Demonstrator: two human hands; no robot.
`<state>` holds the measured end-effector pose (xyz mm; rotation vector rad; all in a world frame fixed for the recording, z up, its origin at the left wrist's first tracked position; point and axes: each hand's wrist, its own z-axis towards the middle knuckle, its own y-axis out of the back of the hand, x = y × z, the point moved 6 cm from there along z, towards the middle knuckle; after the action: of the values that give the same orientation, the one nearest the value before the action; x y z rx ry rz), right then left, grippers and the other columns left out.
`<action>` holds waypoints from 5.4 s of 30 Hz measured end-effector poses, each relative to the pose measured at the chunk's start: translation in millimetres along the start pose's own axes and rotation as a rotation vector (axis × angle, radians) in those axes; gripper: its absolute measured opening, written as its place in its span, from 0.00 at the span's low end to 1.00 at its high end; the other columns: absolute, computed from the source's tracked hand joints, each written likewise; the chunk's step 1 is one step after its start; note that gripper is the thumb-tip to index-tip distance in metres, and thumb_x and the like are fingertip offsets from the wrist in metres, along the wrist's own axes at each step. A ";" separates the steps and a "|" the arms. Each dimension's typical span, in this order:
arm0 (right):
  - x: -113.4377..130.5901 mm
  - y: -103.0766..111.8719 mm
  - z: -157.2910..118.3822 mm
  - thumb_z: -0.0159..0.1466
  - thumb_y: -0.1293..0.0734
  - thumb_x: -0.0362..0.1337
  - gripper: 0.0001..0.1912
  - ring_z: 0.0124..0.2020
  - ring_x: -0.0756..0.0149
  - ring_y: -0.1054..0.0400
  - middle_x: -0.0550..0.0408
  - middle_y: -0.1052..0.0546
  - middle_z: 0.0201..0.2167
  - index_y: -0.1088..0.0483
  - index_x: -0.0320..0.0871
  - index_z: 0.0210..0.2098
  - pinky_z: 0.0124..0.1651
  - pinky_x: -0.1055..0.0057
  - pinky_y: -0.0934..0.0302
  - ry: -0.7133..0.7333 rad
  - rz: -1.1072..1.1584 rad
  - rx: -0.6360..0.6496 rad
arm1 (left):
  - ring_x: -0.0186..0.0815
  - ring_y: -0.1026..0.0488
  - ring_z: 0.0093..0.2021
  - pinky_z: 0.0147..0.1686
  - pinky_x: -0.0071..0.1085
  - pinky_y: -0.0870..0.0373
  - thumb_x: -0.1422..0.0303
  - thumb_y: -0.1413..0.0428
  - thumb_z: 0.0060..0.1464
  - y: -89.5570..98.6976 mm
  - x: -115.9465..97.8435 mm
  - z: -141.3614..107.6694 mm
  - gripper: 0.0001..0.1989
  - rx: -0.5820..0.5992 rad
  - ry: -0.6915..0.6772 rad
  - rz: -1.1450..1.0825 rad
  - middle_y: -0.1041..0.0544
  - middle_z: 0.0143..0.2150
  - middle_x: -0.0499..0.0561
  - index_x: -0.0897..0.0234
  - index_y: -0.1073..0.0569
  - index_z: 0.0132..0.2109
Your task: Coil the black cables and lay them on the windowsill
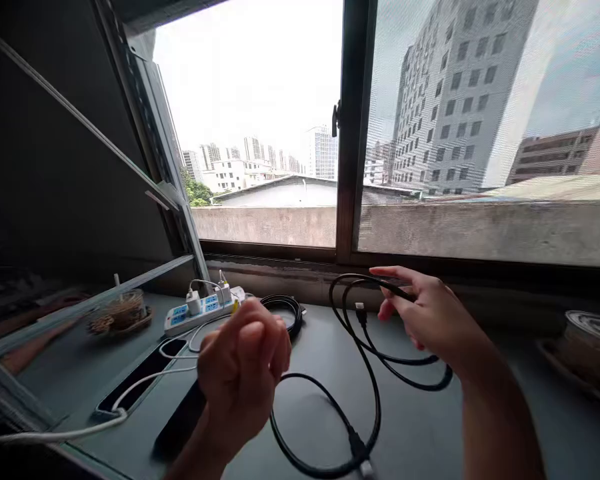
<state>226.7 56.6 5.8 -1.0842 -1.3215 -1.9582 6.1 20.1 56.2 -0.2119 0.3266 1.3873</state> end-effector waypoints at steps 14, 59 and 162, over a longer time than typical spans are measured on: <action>19.5 21.5 0.3 0.56 0.31 0.47 0.30 0.19 0.78 0.46 0.52 0.29 0.30 0.36 0.50 0.56 0.14 0.84 0.62 0.157 0.515 -0.027 | 0.28 0.34 0.17 0.19 0.23 0.41 0.55 0.55 0.58 3.1 126.1 9.0 0.21 0.713 0.852 0.183 0.29 0.16 0.48 0.64 0.35 0.25; 27.5 56.4 -27.3 0.65 0.41 0.49 0.25 0.18 0.70 0.32 0.50 0.25 0.40 0.44 0.54 0.61 0.17 0.75 0.39 0.327 0.148 -0.495 | 0.26 0.25 0.32 0.27 0.18 0.30 0.63 0.46 0.56 -14.7 110.4 19.9 0.27 -0.140 0.906 -0.388 0.26 0.51 0.54 0.59 0.45 0.60; 62.0 -3.3 -54.0 0.59 0.33 0.36 0.26 0.06 0.78 0.55 0.64 0.48 0.05 0.50 0.40 0.11 0.12 0.73 0.63 0.707 0.603 -0.153 | 0.36 0.23 0.29 0.39 0.38 0.28 0.63 0.48 0.56 -89.1 135.4 -30.6 0.35 0.497 1.097 -0.605 0.24 0.35 0.52 0.65 0.58 0.64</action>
<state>173.7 8.2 46.0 -0.6361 -0.4083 -1.7297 110.8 119.7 -23.5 -0.5931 1.3692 0.4482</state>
